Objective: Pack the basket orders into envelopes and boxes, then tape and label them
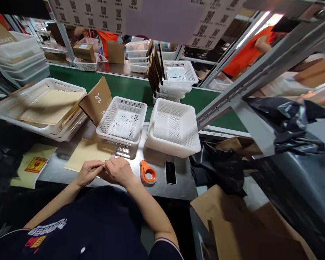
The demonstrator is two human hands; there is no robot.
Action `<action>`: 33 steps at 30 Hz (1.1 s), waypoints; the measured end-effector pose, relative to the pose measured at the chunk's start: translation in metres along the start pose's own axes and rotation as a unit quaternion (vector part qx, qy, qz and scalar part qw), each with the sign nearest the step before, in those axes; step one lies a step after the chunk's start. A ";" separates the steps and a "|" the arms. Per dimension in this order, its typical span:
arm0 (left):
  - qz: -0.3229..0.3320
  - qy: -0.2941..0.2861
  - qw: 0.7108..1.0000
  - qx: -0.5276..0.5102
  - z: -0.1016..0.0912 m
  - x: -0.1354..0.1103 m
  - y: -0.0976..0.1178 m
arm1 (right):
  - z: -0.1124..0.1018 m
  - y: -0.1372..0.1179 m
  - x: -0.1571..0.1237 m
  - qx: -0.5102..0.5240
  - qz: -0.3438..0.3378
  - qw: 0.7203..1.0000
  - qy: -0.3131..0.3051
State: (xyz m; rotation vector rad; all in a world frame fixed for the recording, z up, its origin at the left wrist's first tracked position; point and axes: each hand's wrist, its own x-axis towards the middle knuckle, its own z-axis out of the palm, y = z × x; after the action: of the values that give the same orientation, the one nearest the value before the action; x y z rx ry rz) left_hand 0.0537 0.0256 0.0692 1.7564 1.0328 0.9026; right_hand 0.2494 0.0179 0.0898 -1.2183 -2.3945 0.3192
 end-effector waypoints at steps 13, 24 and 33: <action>0.032 0.231 0.970 0.070 -0.012 -0.011 -0.024 | 0.011 0.063 -0.072 0.104 0.309 0.939 0.110; -0.027 -0.274 0.960 0.045 0.064 -0.021 -0.062 | 0.142 0.044 -0.105 0.625 0.513 0.564 0.169; -0.276 -0.022 0.879 0.388 0.049 0.016 -0.149 | 0.187 0.069 -0.069 0.462 0.554 0.624 0.300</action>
State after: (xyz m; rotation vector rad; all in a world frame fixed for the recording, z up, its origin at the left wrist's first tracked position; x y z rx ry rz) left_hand 0.0635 0.0643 -0.0839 1.8944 1.9136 0.0577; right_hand 0.2452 0.0007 -0.1200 -1.6389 -0.4231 1.0940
